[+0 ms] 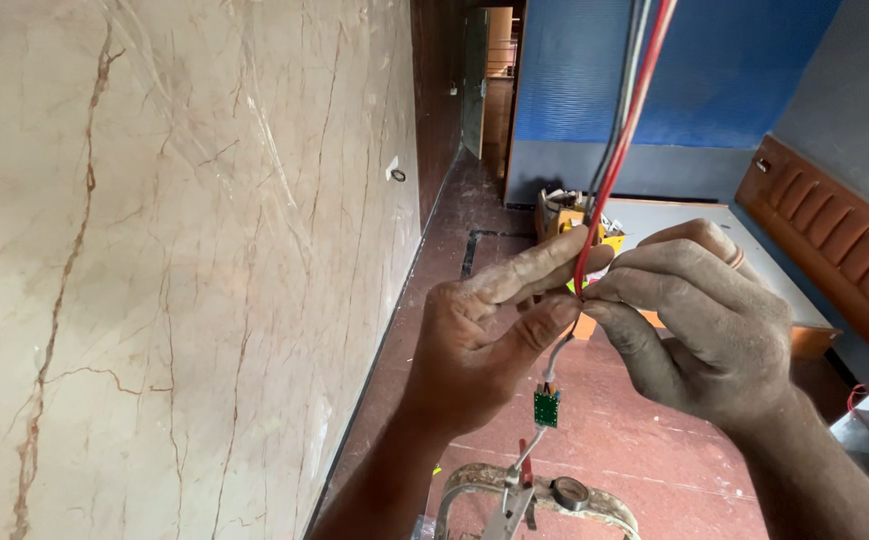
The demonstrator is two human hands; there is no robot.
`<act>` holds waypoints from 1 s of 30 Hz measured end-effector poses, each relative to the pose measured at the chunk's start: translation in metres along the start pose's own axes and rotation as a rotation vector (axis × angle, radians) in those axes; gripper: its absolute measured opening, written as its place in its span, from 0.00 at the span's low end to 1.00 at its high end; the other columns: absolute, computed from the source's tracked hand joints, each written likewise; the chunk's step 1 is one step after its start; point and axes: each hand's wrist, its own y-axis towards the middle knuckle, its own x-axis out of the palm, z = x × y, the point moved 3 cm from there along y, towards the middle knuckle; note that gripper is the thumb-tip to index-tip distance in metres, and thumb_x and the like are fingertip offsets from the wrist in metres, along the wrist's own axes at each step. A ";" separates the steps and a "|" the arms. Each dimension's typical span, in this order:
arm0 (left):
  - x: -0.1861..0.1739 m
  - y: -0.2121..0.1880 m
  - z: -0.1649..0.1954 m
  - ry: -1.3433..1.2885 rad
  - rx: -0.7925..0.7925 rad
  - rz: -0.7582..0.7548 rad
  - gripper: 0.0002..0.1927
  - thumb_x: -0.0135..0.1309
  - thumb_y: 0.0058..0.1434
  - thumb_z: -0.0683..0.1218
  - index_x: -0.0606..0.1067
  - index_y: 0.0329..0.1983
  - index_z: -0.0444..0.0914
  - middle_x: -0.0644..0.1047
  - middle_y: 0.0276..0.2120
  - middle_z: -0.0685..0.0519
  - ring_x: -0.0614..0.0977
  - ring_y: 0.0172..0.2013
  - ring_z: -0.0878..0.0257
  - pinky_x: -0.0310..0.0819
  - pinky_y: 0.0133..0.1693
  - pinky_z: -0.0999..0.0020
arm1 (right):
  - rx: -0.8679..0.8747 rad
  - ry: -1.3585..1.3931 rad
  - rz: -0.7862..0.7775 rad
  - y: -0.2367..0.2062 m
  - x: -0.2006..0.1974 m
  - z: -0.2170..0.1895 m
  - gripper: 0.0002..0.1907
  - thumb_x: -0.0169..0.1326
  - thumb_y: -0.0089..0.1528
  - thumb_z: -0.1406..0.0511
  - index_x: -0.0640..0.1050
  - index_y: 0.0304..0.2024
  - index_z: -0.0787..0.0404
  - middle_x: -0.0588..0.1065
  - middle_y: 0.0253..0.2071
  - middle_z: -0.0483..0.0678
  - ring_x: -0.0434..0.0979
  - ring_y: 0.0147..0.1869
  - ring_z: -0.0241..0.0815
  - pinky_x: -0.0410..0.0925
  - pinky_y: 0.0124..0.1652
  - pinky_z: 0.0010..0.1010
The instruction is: The person strips the insulation from wires using pliers, joins them to a small electrical component, and wraps the connections with black electrical tape.
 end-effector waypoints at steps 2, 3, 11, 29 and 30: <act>-0.002 -0.001 0.004 0.085 0.018 -0.002 0.30 0.58 0.69 0.43 0.67 0.71 0.27 0.79 0.60 0.43 0.81 0.56 0.62 0.77 0.56 0.69 | 0.025 0.022 0.001 -0.005 0.002 0.003 0.07 0.65 0.62 0.64 0.81 0.37 0.61 0.80 0.38 0.48 0.82 0.43 0.39 0.73 0.38 0.27; -0.001 -0.001 0.005 0.127 0.026 -0.002 0.31 0.59 0.66 0.43 0.67 0.71 0.27 0.79 0.60 0.43 0.81 0.55 0.62 0.76 0.54 0.70 | 0.053 0.043 0.006 -0.007 0.002 0.004 0.07 0.64 0.62 0.64 0.81 0.37 0.61 0.80 0.38 0.48 0.82 0.43 0.39 0.73 0.37 0.26; 0.002 -0.007 0.002 -0.050 -0.033 0.103 0.23 0.56 0.72 0.46 0.73 0.64 0.27 0.82 0.54 0.44 0.83 0.55 0.62 0.79 0.60 0.67 | 0.083 0.207 0.027 -0.012 0.002 -0.002 0.07 0.61 0.64 0.65 0.81 0.40 0.63 0.81 0.40 0.49 0.82 0.44 0.38 0.74 0.37 0.24; 0.017 -0.037 0.002 0.086 0.012 0.149 0.18 0.63 0.67 0.51 0.81 0.53 0.34 0.84 0.42 0.49 0.83 0.39 0.67 0.78 0.42 0.70 | 0.256 0.784 0.000 -0.009 0.003 0.006 0.22 0.66 0.61 0.55 0.81 0.49 0.62 0.79 0.42 0.47 0.79 0.45 0.34 0.75 0.41 0.23; 0.018 -0.039 0.003 0.164 0.014 0.156 0.18 0.63 0.65 0.51 0.82 0.52 0.36 0.84 0.43 0.50 0.83 0.38 0.67 0.76 0.39 0.71 | 0.283 0.798 -0.034 -0.011 0.002 0.006 0.22 0.66 0.61 0.55 0.82 0.49 0.63 0.79 0.42 0.47 0.78 0.45 0.34 0.74 0.41 0.24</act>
